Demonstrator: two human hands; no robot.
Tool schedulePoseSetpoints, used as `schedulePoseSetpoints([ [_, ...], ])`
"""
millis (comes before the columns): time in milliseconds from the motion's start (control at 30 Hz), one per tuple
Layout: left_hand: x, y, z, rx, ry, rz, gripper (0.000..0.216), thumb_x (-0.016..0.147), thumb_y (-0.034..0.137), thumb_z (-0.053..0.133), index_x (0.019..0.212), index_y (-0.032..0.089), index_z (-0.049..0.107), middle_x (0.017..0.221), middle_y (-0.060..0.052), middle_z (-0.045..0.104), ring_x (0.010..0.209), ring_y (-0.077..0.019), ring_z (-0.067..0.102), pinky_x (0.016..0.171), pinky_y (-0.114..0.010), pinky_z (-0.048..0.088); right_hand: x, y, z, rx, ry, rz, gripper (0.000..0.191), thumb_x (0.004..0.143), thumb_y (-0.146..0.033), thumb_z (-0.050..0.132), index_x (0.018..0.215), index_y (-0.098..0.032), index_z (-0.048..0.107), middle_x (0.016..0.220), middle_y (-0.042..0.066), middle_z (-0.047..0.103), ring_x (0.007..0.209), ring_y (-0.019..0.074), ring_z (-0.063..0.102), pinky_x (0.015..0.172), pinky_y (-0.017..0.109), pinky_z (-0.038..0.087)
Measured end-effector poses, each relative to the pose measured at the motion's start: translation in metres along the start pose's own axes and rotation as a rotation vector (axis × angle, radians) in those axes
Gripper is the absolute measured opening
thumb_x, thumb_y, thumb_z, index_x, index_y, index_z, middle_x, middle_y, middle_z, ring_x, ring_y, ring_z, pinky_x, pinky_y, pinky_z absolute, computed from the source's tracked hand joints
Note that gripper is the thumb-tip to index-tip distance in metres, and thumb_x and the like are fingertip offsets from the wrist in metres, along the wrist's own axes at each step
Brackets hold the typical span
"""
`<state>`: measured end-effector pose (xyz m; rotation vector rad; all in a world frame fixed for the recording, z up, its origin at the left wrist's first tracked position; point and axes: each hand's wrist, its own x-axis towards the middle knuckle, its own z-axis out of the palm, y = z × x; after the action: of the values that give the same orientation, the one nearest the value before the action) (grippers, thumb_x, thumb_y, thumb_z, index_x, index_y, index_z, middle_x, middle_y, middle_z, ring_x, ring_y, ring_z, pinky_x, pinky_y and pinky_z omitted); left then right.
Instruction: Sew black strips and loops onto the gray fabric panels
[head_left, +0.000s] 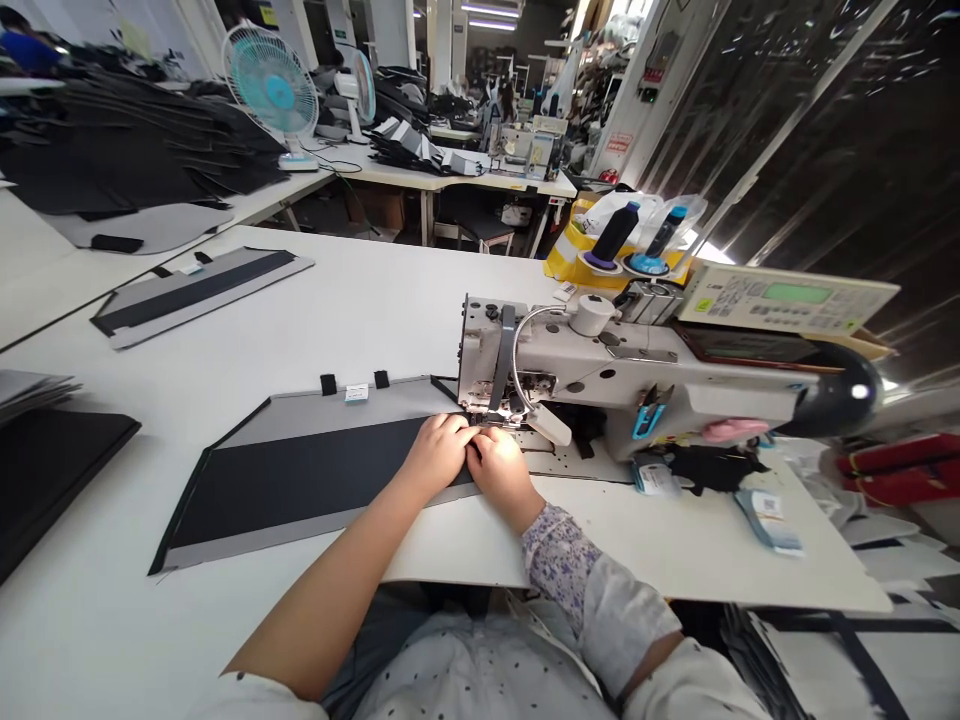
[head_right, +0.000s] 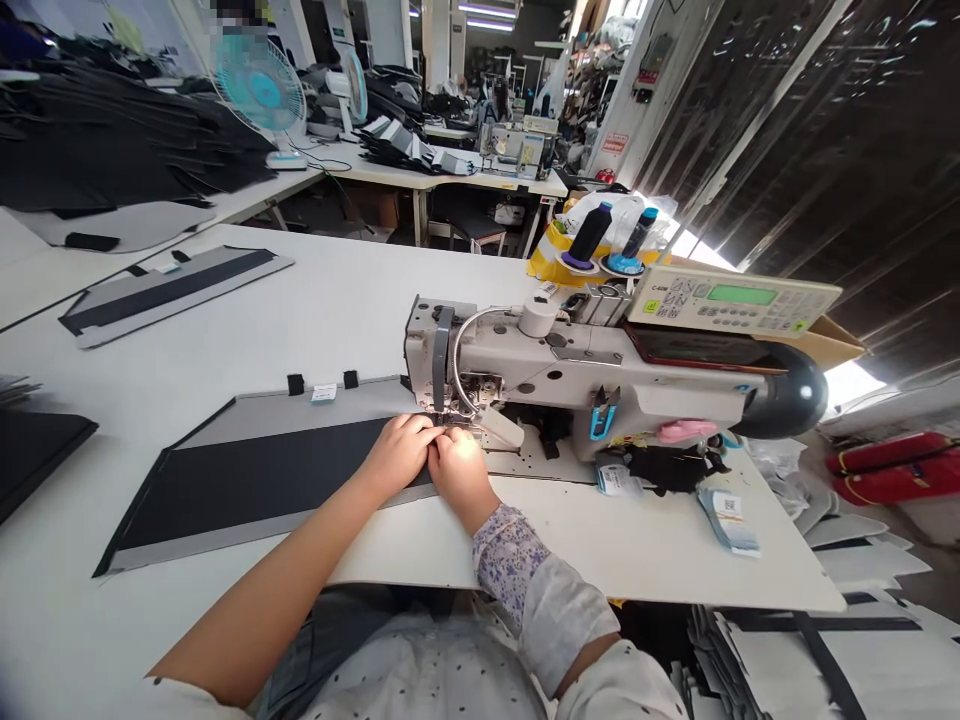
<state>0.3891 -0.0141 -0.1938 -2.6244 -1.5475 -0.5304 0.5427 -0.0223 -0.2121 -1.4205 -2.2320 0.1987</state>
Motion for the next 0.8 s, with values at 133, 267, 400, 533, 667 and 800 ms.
schedulePoseSetpoints([
  [133,-0.001,-0.001,0.003,-0.018,-0.008,0.0,0.039,0.084,0.008,0.049,0.113,0.027,0.068,0.102,-0.005,0.064,0.092,-0.0207,0.053,0.084,-0.036,0.045,-0.033,0.019,-0.019,0.005,-0.095,-0.121,0.063,0.088,-0.051,0.054,0.138,-0.014,0.046,0.134,0.015,0.055,0.125,0.0302,0.047,0.103,0.045,0.039],
  [267,-0.002,-0.002,0.004,-0.044,0.005,-0.006,0.037,0.084,0.007,0.047,0.107,0.026,0.069,0.101,-0.005,0.065,0.093,-0.0205,0.054,0.086,-0.036,0.045,-0.045,0.025,-0.024,-0.149,-0.193,-0.193,0.084,0.088,-0.066,0.041,0.15,-0.011,0.026,0.152,0.016,0.032,0.142,0.0335,0.023,0.114,0.054,0.019],
  [400,0.003,-0.005,0.008,-0.022,0.071,-0.11,0.029,0.088,0.011,0.044,0.104,0.019,0.066,0.104,-0.008,0.065,0.098,-0.0214,0.057,0.09,-0.036,0.044,-0.033,0.018,-0.016,-0.133,-0.22,-0.207,0.085,0.09,-0.066,0.037,0.149,-0.006,0.026,0.153,0.016,0.031,0.143,0.0303,0.023,0.117,0.05,0.017],
  [533,0.014,-0.015,0.015,0.07,0.131,-0.214,0.025,0.088,0.016,0.046,0.108,0.016,0.062,0.11,-0.012,0.063,0.103,-0.0252,0.057,0.093,-0.039,0.043,-0.026,0.016,-0.013,-0.109,-0.239,-0.203,0.082,0.091,-0.065,0.036,0.15,-0.008,0.026,0.154,0.014,0.029,0.143,0.03,0.022,0.116,0.051,0.016],
  [667,0.028,-0.029,0.016,0.091,0.097,-0.223,0.022,0.088,0.016,0.045,0.102,0.015,0.063,0.102,-0.013,0.065,0.101,-0.0265,0.058,0.092,-0.04,0.043,-0.027,0.016,-0.015,-0.088,-0.266,-0.197,0.081,0.092,-0.065,0.034,0.15,-0.009,0.026,0.155,0.012,0.027,0.143,0.0306,0.021,0.116,0.051,0.016],
  [800,0.042,-0.044,0.013,0.045,0.079,-0.212,0.021,0.088,0.018,0.047,0.099,0.016,0.064,0.104,-0.012,0.066,0.102,-0.0267,0.059,0.091,-0.04,0.044,-0.026,0.017,-0.016,-0.077,-0.276,-0.18,0.08,0.091,-0.065,0.038,0.15,-0.012,0.025,0.156,0.01,0.025,0.143,0.0315,0.021,0.115,0.051,0.019],
])
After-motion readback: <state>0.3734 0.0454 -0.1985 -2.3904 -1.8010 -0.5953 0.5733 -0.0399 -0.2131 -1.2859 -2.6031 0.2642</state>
